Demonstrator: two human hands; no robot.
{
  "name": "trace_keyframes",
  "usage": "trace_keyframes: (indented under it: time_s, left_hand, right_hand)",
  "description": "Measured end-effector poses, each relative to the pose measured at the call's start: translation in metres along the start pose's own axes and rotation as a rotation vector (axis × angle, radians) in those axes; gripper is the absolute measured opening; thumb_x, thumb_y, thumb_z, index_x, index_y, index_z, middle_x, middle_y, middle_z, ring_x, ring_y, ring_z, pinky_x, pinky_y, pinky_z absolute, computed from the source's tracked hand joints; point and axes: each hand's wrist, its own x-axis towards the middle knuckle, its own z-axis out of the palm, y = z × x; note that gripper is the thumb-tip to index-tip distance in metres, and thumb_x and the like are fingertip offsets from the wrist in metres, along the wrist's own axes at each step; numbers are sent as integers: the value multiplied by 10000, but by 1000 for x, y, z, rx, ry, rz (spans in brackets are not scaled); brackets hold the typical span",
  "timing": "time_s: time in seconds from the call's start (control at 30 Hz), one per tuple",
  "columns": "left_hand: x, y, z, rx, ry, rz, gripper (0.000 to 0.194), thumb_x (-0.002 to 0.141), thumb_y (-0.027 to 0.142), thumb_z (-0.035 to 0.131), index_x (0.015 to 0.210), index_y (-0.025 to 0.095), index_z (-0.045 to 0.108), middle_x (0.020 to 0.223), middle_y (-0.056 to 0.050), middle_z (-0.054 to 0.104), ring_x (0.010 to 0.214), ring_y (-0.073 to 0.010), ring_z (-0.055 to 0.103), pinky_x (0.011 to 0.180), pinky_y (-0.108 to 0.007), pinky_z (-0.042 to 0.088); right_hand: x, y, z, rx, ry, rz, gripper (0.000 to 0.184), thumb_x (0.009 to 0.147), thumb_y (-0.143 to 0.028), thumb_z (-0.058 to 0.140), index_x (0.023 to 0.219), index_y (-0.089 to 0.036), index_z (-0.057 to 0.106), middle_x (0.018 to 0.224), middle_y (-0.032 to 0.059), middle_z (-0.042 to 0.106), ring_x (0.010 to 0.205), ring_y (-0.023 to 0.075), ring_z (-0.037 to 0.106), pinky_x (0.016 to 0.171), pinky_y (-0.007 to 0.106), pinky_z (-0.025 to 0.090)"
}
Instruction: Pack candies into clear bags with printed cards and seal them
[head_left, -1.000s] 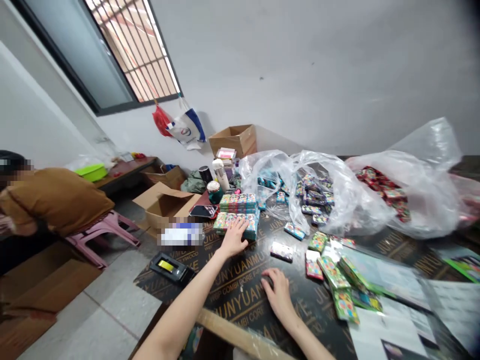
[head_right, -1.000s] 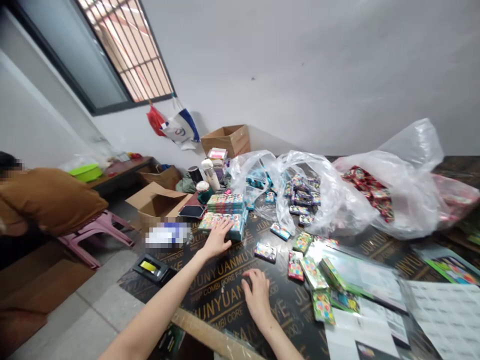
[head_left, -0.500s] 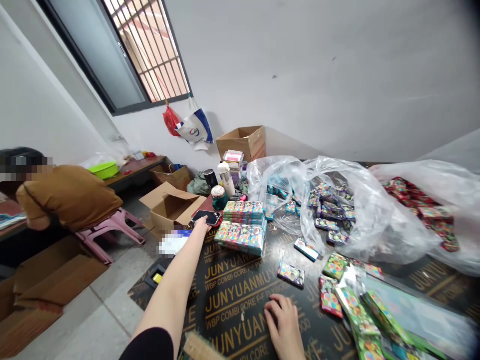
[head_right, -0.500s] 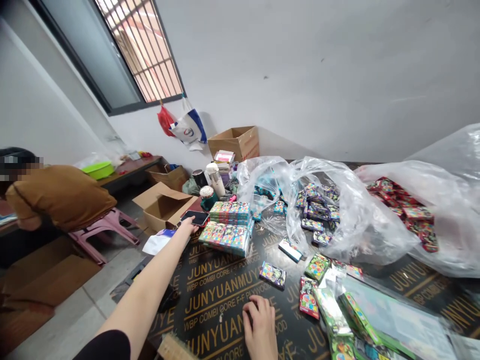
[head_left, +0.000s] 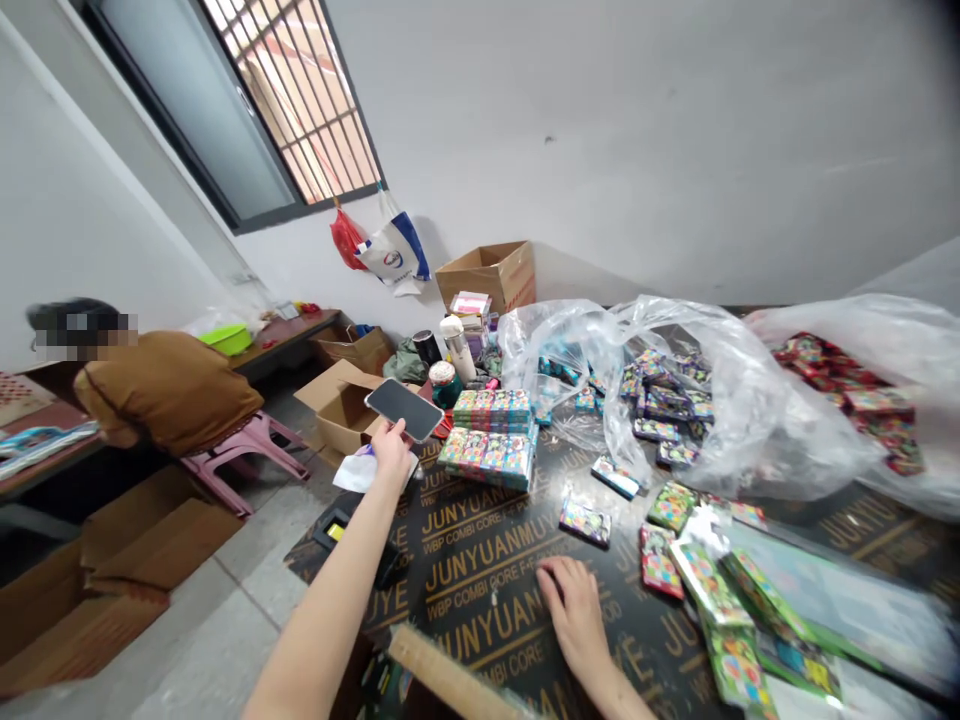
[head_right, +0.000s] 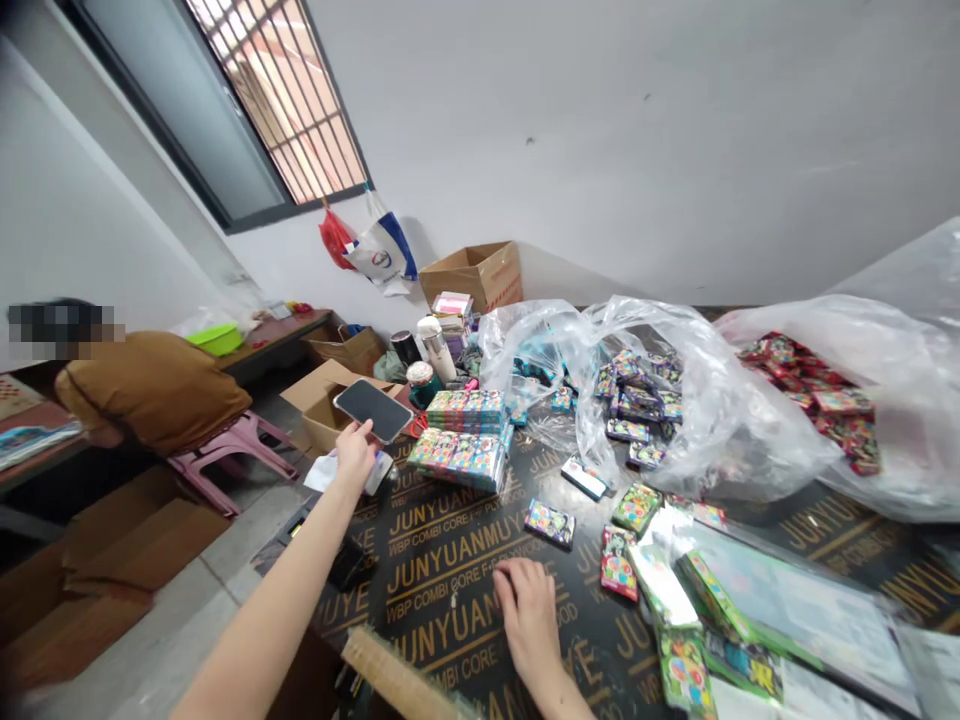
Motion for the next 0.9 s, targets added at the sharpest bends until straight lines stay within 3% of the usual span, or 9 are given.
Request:
trace_keyframes:
  time_s: [0.1,0.23,0.3,0.37,0.5,0.6,0.7,0.77,0.9]
  left_hand:
    - [-61,-12,-6,8,-198,-121,185,717,148,617,896,115,583,799,-39,645,622,-121,605,640,-279,496]
    - [-157,-60,9,-19,-533,-293,249,665,208,664,887,150,567,711,-7,654,536,-118,599,513,-217,470]
    - [-193,-86,23,-35,-644,-363,287,669,242,665,917,172,539,666,14,643,486,-111,583,461,-202,452]
    - [-216,-109,40,-74,-689,-412,313,662,236,673,930,184,520,636,29,632,469,-105,576,464,-200,456]
    - [-234,-138,76,-244,-668,-483,261,690,256,646,912,196,522,779,10,665,673,-118,636,656,-232,498]
    - [-237,-150,93,-277,-665,-533,264,767,391,556,932,186,541,889,-32,669,809,-150,640,745,-282,497]
    - [-236,-159,96,-274,-696,-630,353,782,473,523,959,171,564,910,-66,671,830,-190,643,735,-331,510]
    - [-230,-162,93,-267,-710,-668,377,777,491,526,967,169,577,902,-72,674,811,-208,646,709,-350,517]
    - [-213,-161,84,-273,-742,-759,381,787,478,517,980,158,592,889,-83,676,774,-224,642,678,-366,514]
  right_hand:
    - [4,-2,-7,340,13,110,358,838,-479,401,1011,-229,589,1012,72,625,904,229,571,851,401,403]
    - [8,-7,-19,855,59,219,553,853,-567,262,1246,-205,408,1032,92,617,758,194,623,637,329,491]
    - [11,-9,-28,933,176,221,566,841,-578,286,1277,-227,367,1050,77,609,766,189,623,605,313,500]
    - [15,-7,-37,862,355,226,553,796,-555,425,1236,-221,415,1070,69,601,796,191,612,618,307,505]
    - [26,4,-53,687,580,214,488,711,-468,590,1089,-166,523,1006,73,624,892,209,587,746,324,493]
    - [32,14,-58,671,643,200,474,764,-475,519,1124,-165,513,1105,79,591,1020,205,546,875,336,439]
    - [33,21,-54,662,669,205,507,825,-515,384,1171,-166,508,1197,71,545,1137,188,474,956,326,378]
    - [32,22,-49,692,642,235,551,840,-544,305,1216,-182,483,1162,57,570,1069,186,530,900,324,427]
    - [30,19,-43,762,475,308,616,830,-574,283,1342,-233,318,982,33,644,699,182,638,586,313,518]
